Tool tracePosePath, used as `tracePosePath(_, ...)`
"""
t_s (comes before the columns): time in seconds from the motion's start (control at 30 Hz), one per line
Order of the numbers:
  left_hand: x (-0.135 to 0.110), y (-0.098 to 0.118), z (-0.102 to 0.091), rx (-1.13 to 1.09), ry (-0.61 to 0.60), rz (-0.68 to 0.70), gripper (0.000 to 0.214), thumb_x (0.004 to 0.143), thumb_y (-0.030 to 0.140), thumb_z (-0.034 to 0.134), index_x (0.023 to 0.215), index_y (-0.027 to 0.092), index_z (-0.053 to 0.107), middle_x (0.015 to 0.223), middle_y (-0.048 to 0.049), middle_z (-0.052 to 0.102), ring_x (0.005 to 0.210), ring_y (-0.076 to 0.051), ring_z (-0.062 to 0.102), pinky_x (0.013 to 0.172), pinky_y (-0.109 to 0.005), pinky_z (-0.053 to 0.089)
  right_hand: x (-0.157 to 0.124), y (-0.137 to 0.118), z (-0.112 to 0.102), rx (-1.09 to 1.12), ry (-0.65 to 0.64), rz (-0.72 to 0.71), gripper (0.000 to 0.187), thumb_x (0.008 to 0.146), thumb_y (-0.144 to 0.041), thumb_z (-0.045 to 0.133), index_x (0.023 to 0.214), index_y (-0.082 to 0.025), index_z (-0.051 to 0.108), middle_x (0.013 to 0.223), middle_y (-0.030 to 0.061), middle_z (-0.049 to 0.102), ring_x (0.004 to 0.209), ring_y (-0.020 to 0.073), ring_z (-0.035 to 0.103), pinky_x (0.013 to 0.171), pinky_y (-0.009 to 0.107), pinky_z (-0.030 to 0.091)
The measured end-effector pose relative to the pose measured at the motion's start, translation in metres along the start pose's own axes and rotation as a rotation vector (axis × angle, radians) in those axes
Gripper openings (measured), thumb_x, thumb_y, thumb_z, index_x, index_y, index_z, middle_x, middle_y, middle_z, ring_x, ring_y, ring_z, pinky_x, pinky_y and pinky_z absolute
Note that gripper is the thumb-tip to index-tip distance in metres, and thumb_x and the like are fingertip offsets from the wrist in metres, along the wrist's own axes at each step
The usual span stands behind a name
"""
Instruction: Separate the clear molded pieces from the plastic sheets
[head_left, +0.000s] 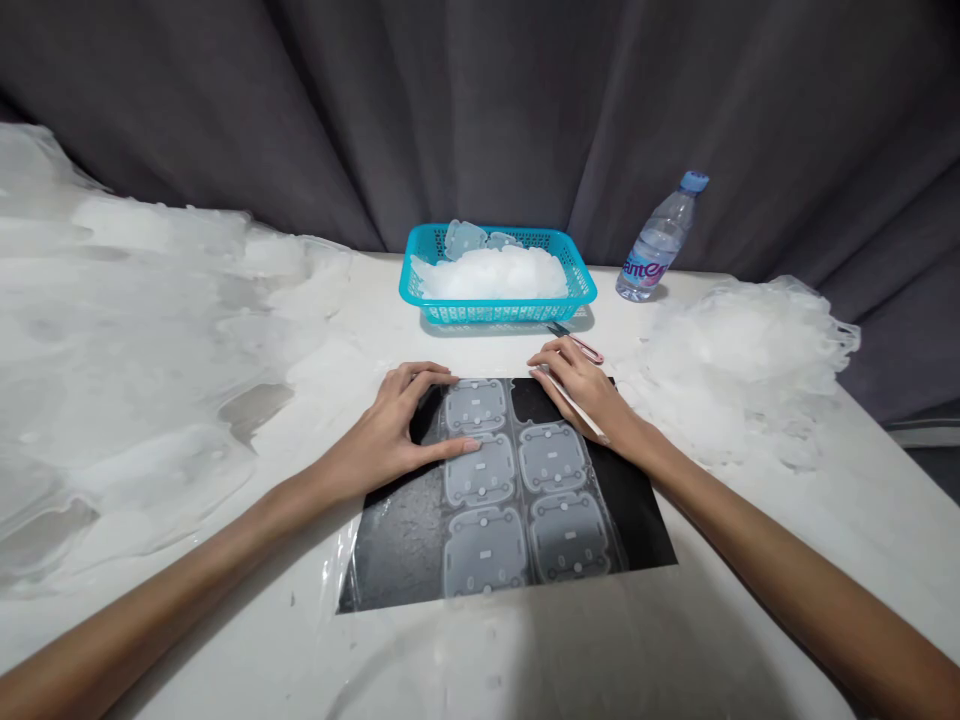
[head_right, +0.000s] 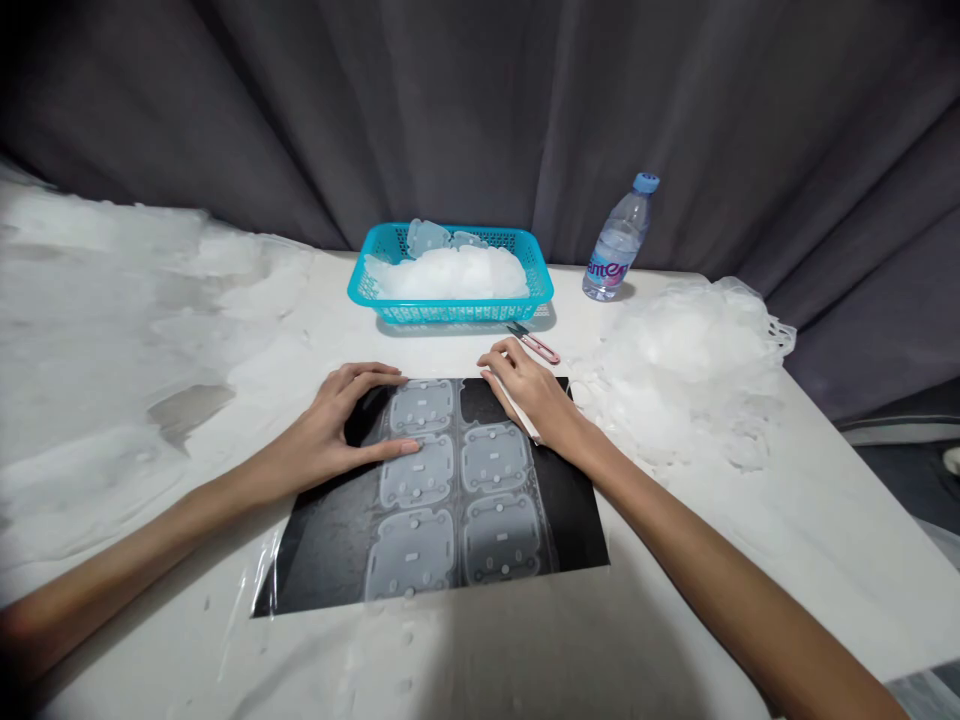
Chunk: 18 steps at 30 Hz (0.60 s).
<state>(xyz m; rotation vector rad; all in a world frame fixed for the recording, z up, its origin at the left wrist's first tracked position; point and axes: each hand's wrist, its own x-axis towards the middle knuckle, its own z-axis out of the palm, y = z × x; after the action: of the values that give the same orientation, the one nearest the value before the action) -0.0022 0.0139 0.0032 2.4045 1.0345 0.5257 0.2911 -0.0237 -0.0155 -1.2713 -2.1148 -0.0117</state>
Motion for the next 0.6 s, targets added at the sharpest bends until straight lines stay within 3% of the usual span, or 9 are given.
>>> tracePosePath(0.17,0.002,0.001,0.001,-0.019,0.103,-0.059,0.050,0.095,0.065,0.062,0.126,0.026,0.056,0.133,-0.0084,0.055,0.130,-0.031,0.052,0.118,-0.055,0.042,0.000,0.002,0.000,0.005,-0.019,0.011,0.020,0.109,-0.022,0.043,0.115,-0.020,0.062,0.113,0.0133,0.062,0.102,0.0255,0.065,0.092,0.041,0.054)
tracePosePath(0.3,0.001,-0.001,0.001,-0.028,0.187,-0.124,0.043,0.098,0.062,0.058,0.118,0.024,0.056,0.122,-0.0080,0.056,0.117,-0.029,0.058,0.112,-0.052,0.047,-0.001,0.002,0.001,0.005,-0.021,0.002,0.021,0.109,-0.023,0.042,0.114,-0.021,0.062,0.112,0.0125,0.062,0.104,0.0254,0.065,0.093,0.040,0.054)
tracePosePath(0.5,0.012,-0.004,0.009,-0.005,0.126,-0.203,0.054,0.089,0.072,0.063,0.112,0.023,0.057,0.117,-0.0089,0.057,0.121,-0.033,0.048,0.111,-0.054,0.042,-0.002,0.001,0.001,0.039,-0.028,0.010,0.018,0.109,-0.024,0.045,0.116,-0.019,0.061,0.113,0.0137,0.061,0.107,0.0264,0.065,0.095,0.040,0.054)
tracePosePath(0.6,0.018,0.002,0.018,-0.028,0.116,-0.187,0.052,0.089,0.067,0.066,0.113,0.021,0.058,0.117,-0.0097,0.057,0.122,-0.033,0.047,0.113,-0.055,0.038,-0.002,0.001,0.002,0.045,-0.038,0.009,0.018,0.109,-0.025,0.044,0.116,-0.019,0.060,0.113,0.0136,0.060,0.108,0.0263,0.063,0.098,0.042,0.052)
